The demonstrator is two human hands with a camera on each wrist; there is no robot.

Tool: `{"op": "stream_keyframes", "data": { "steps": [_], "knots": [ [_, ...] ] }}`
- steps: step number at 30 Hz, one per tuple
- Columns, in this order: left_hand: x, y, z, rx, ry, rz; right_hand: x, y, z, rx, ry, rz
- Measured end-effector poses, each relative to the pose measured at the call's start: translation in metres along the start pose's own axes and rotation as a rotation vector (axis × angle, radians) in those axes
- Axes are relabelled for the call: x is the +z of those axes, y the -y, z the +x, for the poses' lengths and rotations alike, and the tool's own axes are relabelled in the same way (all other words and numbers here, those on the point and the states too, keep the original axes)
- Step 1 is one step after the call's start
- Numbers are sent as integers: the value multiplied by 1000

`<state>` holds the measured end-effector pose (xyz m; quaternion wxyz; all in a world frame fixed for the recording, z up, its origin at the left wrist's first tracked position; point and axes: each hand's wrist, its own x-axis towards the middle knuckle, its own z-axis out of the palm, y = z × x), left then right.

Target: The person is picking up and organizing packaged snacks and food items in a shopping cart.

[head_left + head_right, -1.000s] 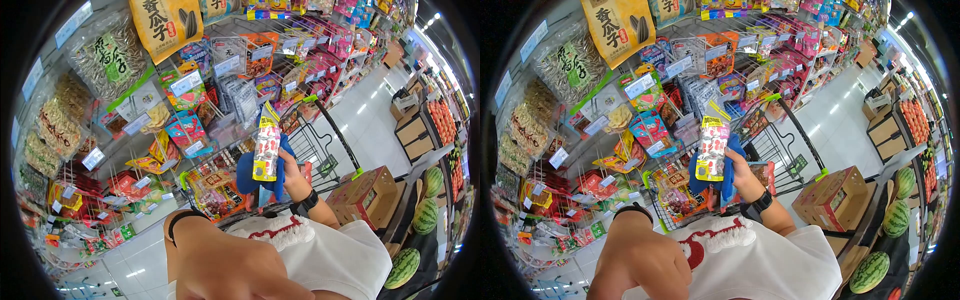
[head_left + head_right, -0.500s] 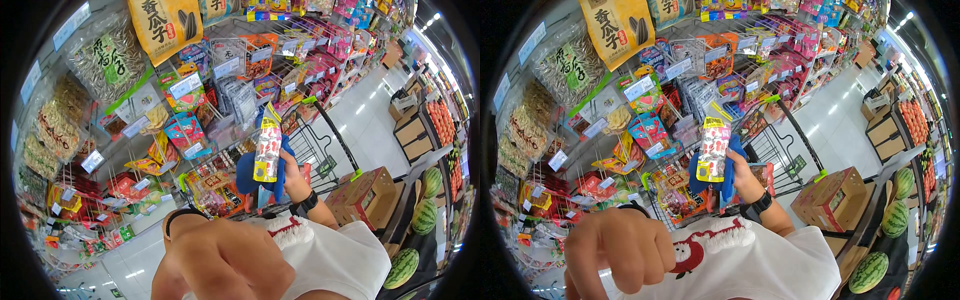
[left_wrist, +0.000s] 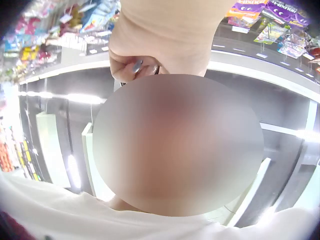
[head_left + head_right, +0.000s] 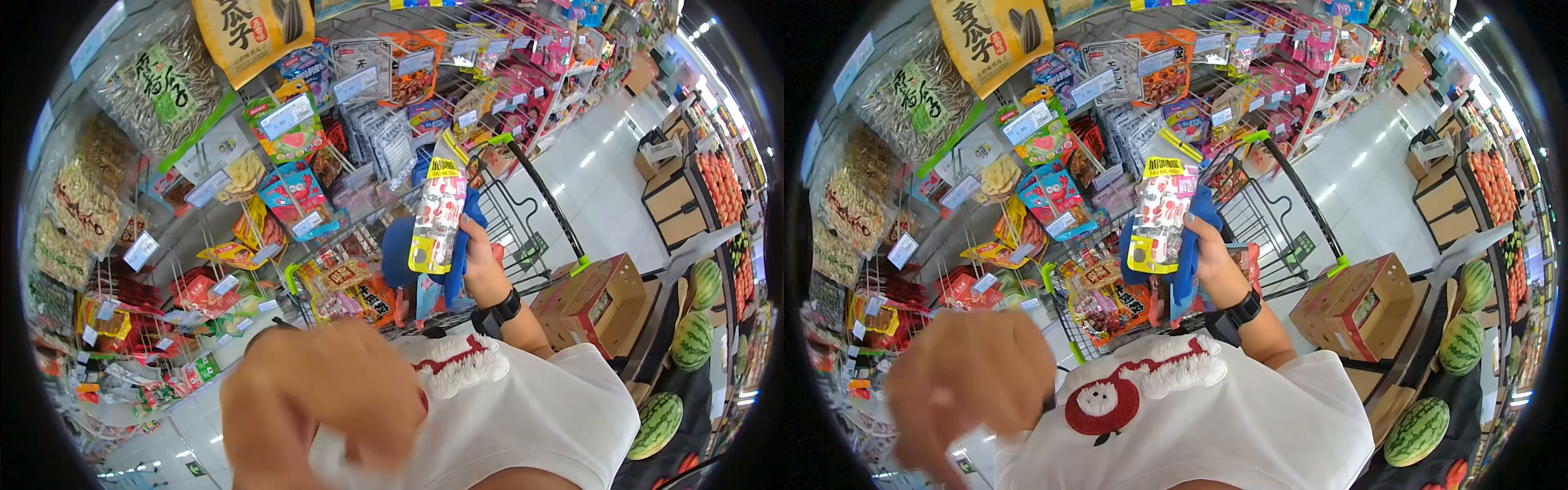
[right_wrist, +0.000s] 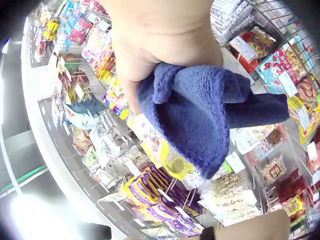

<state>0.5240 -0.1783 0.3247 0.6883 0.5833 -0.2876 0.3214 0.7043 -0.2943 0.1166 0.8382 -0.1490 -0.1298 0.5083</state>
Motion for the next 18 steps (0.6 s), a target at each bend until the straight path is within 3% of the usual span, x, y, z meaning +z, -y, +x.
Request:
{"op": "stream_keyframes", "data": {
  "steps": [2, 4, 5, 7, 9, 11, 14, 17, 18],
  "knots": [
    [-18, 30, -15, -72, -143, 291, 6, 6, -1, -43, -27, 2],
    [-48, 71, -31, -287, -157, 742, 14, 9, -5, -69, -43, 10],
    [-57, 102, -43, -321, -138, 761, 10, 10, -5, -114, -97, -57],
    [-57, 135, -68, -660, -105, 448, 27, 14, -6, -165, -199, -198],
    [-47, 151, -81, -628, -69, 368, 30, 11, -2, -221, -274, -312],
    [-43, 161, -88, -761, -181, 136, 24, 8, 1, -261, -348, -413],
    [-50, 179, -99, -674, -261, 117, 17, 1, 4, -311, -473, -580],
    [-54, 178, -101, -705, -426, -12, 33, -2, -1, -306, -444, -427],
    [-53, 175, -100, -694, -463, -86, 21, 1, -6, -187, -366, -419]
  ]
}}
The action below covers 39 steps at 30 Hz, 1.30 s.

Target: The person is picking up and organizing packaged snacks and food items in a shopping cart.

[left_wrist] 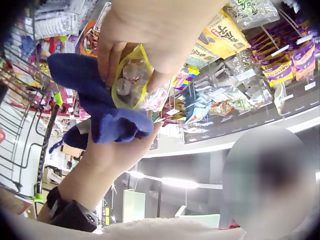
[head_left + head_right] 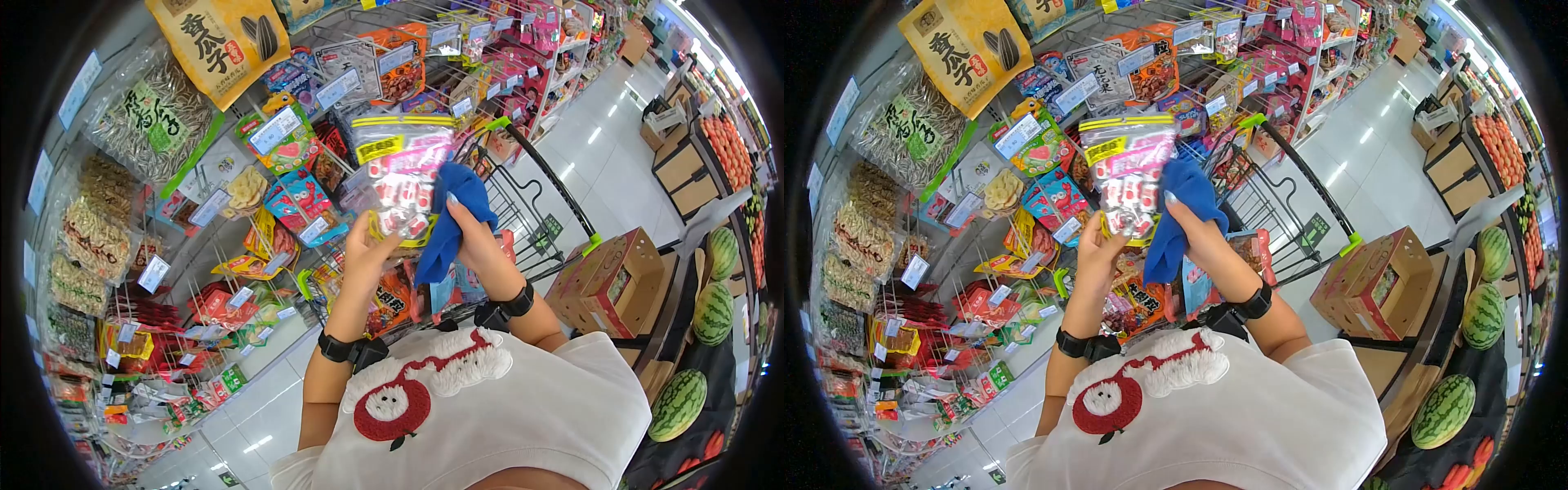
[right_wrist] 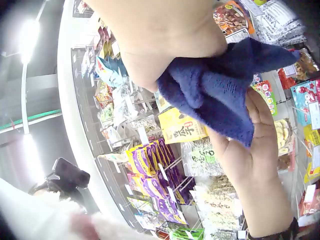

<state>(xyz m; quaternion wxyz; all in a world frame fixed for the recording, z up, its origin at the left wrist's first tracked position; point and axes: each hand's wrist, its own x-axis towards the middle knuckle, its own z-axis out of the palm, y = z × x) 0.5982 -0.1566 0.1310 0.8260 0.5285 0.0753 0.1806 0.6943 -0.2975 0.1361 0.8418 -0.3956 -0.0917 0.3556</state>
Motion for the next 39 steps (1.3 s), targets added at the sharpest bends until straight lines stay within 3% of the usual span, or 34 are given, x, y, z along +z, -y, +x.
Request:
{"op": "stream_keyframes", "data": {
  "steps": [3, 7, 11, 13, 15, 16, 17, 19, 21, 23, 25, 29, 35, 38, 39],
  "knots": [
    [-2, -1, -2, -21, -42, -114, 7, -3, -5, 78, 140, 131],
    [-10, 4, -5, -75, 11, -125, 15, 4, -3, 26, 191, 192],
    [-6, 18, -10, -99, 217, -45, 14, 24, 8, -53, 186, 301],
    [-1, 20, -13, -146, 165, -115, 25, 37, -3, 26, 153, 310],
    [-1, 20, -11, -194, 129, -144, 23, 30, -2, -33, 145, 227],
    [1, 21, -8, -122, 123, -142, 18, 20, 1, -98, 202, 184],
    [3, 19, -5, -89, 78, -140, 7, 6, 7, -71, 128, 208],
    [10, 9, -3, -24, -11, -131, -5, -10, -1, 17, 18, 71],
    [6, 3, -2, -14, -58, -98, -3, -21, -6, 9, 67, -76],
    [0, 6, 1, 34, -85, -5, 3, -23, -10, -33, -9, -69],
    [-1, 8, 2, 87, -64, 30, -6, -27, -6, -148, -51, -240],
    [1, 8, 2, 113, -70, 39, 4, -16, -15, -554, -151, -714],
    [9, 7, -2, 188, -98, 30, 27, -8, -20, -582, -23, -1239],
    [13, 1, -1, 188, -119, 75, 51, 5, -21, -1009, -109, -1607],
    [13, 0, -1, 187, -127, 90, 53, 8, -22, -1015, -11, -1662]
  ]
}}
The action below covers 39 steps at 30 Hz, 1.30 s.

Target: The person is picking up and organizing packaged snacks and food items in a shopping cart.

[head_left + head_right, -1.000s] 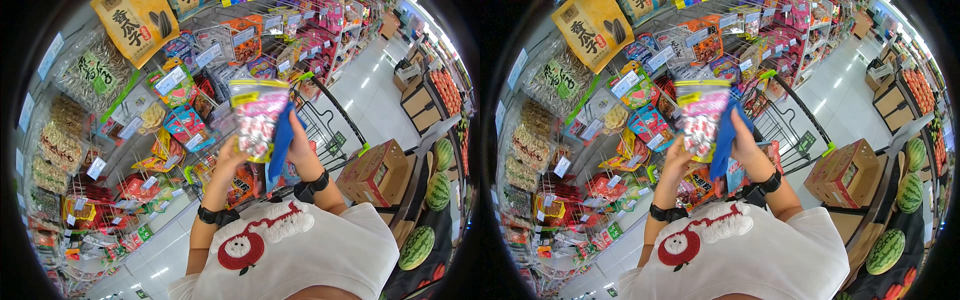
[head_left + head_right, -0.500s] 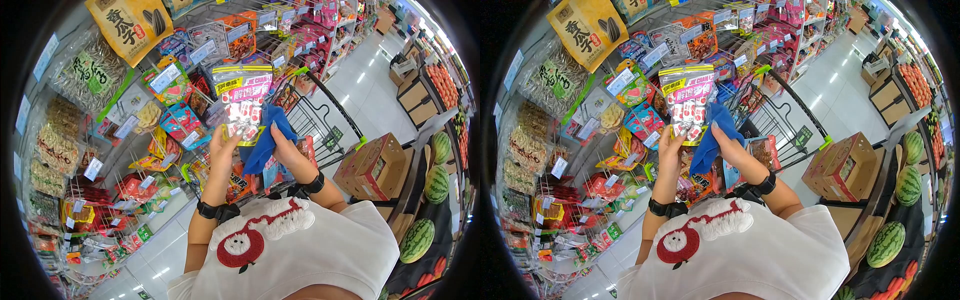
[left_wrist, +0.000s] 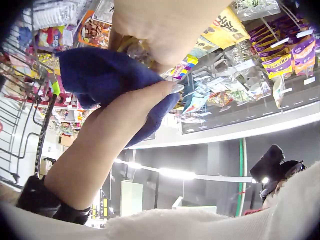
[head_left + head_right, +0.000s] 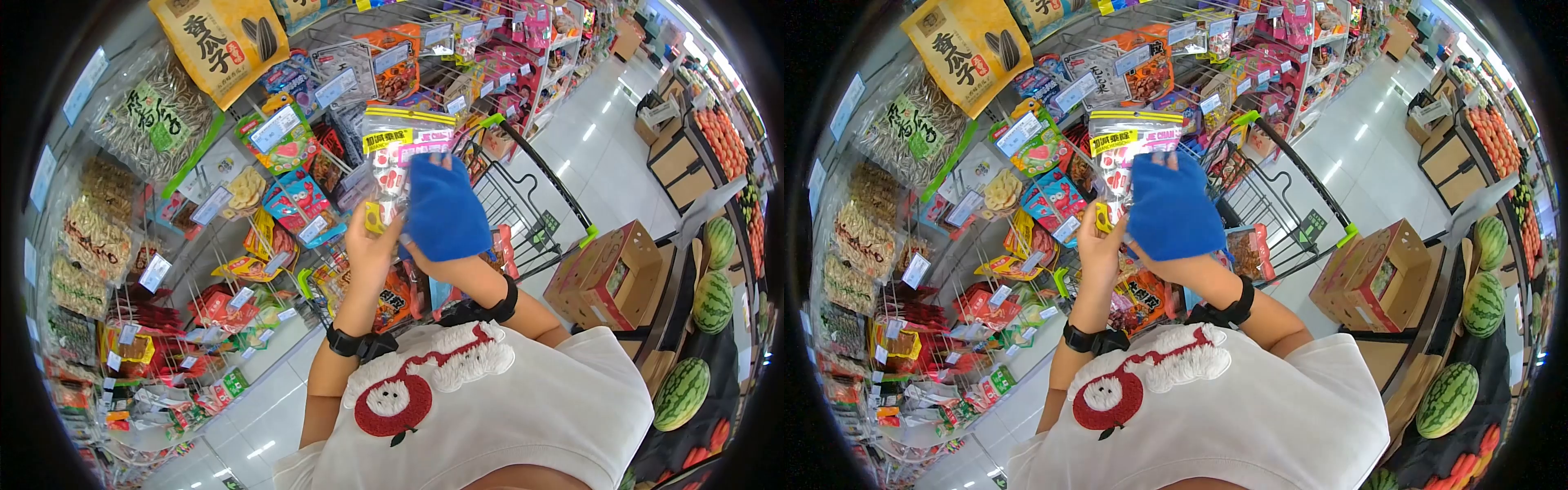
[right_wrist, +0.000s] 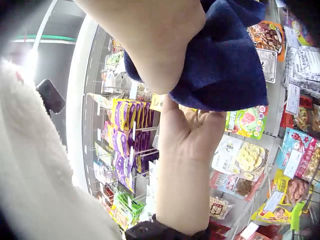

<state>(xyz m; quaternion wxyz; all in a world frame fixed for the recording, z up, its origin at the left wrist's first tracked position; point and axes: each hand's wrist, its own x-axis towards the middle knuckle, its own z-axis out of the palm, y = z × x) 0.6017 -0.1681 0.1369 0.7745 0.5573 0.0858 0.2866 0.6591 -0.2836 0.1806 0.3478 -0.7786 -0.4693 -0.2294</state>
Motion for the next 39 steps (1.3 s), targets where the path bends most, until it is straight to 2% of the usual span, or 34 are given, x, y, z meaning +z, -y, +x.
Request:
{"op": "stream_keyframes", "data": {
  "steps": [4, 6, 9, 11, 13, 15, 18, 22, 23, 25, 27, 28, 30, 31, 33, 35, 38, 39],
  "knots": [
    [-9, 9, 4, 32, -49, 59, -4, 2, -1, -278, 124, 178],
    [-14, 14, 5, 81, -57, 178, -3, 2, 1, -172, 88, 133],
    [-13, 5, -5, 155, 33, 545, 10, -11, -7, 20, 67, 114],
    [-12, 6, -10, 146, 98, 533, 10, -18, -8, 86, -1, 156],
    [-4, -3, -15, 154, 121, 607, 8, -22, -7, 189, 48, 223],
    [-4, -2, -16, 141, 99, 589, 6, -26, -5, 290, 100, 287],
    [-5, 1, -13, 151, 26, 579, 6, -27, -3, -48, -20, 136],
    [-14, 14, -7, 108, -13, 390, 13, -20, -12, -40, 109, 332],
    [-17, 17, -3, 185, -44, 414, 11, -16, -13, -68, 114, 352],
    [-18, 10, -2, 63, 23, 258, 10, -17, -17, -130, 174, 359],
    [-20, 6, -2, -1, 67, 195, 13, -23, -20, -68, 136, 339],
    [-21, 8, -2, -26, 28, 124, 16, -26, -23, -37, 118, 329],
    [-23, 17, -1, -75, -49, -19, 23, -30, -30, 136, 45, 354],
    [-26, 22, 1, -64, -69, 6, 27, -34, -35, 222, 8, 364],
    [-27, 23, 1, -110, -86, 24, 39, -49, -44, 725, 194, 647],
    [-29, 26, 2, -173, -73, 43, 50, -61, -54, 910, 233, 959],
    [-32, 50, 0, -287, -11, 100, 67, -66, -70, 1337, 123, 1462],
    [-36, 67, 0, -318, 4, 140, 74, -71, -77, 1370, 99, 1568]
  ]
}}
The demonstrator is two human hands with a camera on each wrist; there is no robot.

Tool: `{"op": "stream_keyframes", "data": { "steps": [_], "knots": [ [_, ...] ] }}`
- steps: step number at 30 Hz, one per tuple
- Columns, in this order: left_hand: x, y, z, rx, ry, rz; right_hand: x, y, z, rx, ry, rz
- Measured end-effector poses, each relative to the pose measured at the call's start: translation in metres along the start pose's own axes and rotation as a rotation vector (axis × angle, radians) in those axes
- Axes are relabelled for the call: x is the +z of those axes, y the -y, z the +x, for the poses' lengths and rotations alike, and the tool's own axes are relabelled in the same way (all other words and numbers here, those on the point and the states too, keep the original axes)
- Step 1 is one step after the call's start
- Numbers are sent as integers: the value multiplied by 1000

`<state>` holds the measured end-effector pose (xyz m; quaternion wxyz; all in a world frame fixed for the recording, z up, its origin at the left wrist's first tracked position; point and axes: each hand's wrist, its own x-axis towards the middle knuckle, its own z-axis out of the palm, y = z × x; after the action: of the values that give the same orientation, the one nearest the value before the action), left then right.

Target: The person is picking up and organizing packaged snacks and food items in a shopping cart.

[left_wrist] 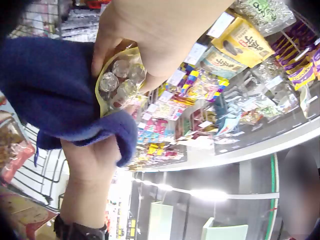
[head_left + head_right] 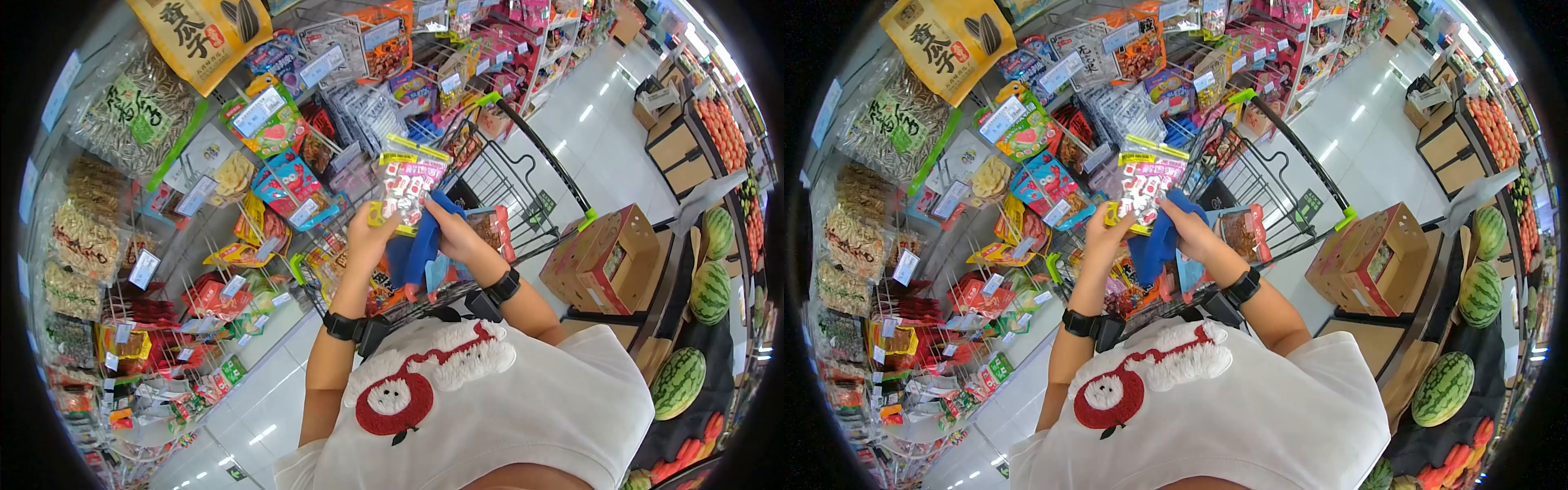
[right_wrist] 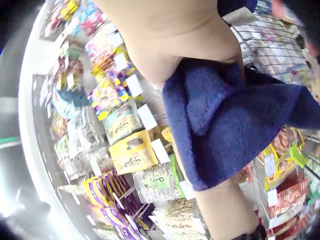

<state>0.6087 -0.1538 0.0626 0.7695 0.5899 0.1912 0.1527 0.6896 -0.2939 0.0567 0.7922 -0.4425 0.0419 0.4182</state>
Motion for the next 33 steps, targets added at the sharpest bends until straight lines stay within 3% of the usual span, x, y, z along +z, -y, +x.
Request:
{"op": "stream_keyframes", "data": {
  "steps": [3, 5, 6, 9, 10, 11, 13, 16, 21, 24, 27, 28, 31, 33],
  "knots": [
    [-1, 41, 3, -62, -14, 190, -35, -32, 22, 101, -52, 101],
    [-9, 82, 10, -76, 9, 351, -53, -49, 27, 265, -179, 138],
    [-17, 116, 17, 58, 16, 504, -64, -59, 28, 342, -214, 173],
    [-17, 152, 15, -202, 12, 788, -102, -91, 40, 519, -313, 298],
    [-14, 157, 13, -105, 12, 788, -108, -97, 39, 561, -353, 322],
    [-11, 161, 11, -175, 31, 725, -115, -103, 40, 602, -395, 346],
    [-2, 166, 8, -315, 69, 599, -127, -108, 41, 580, -406, 367],
    [11, 176, 11, -244, 48, 565, -142, -105, 45, 540, -403, 371],
    [20, 224, 48, -302, 73, 609, -158, -83, 51, 461, -378, 381],
    [36, 221, 60, -271, 15, 596, -177, -81, 65, 491, -403, 381],
    [43, 227, 74, -392, 45, 533, -177, -65, 61, 558, -480, 274],
    [46, 229, 78, -339, 26, 579, -179, -62, 62, 574, -481, 279],
    [51, 234, 82, -442, -29, 711, -185, -59, 66, 594, -475, 304],
    [54, 236, 86, -357, -12, 855, -191, -61, 69, 581, -469, 338]
  ]
}}
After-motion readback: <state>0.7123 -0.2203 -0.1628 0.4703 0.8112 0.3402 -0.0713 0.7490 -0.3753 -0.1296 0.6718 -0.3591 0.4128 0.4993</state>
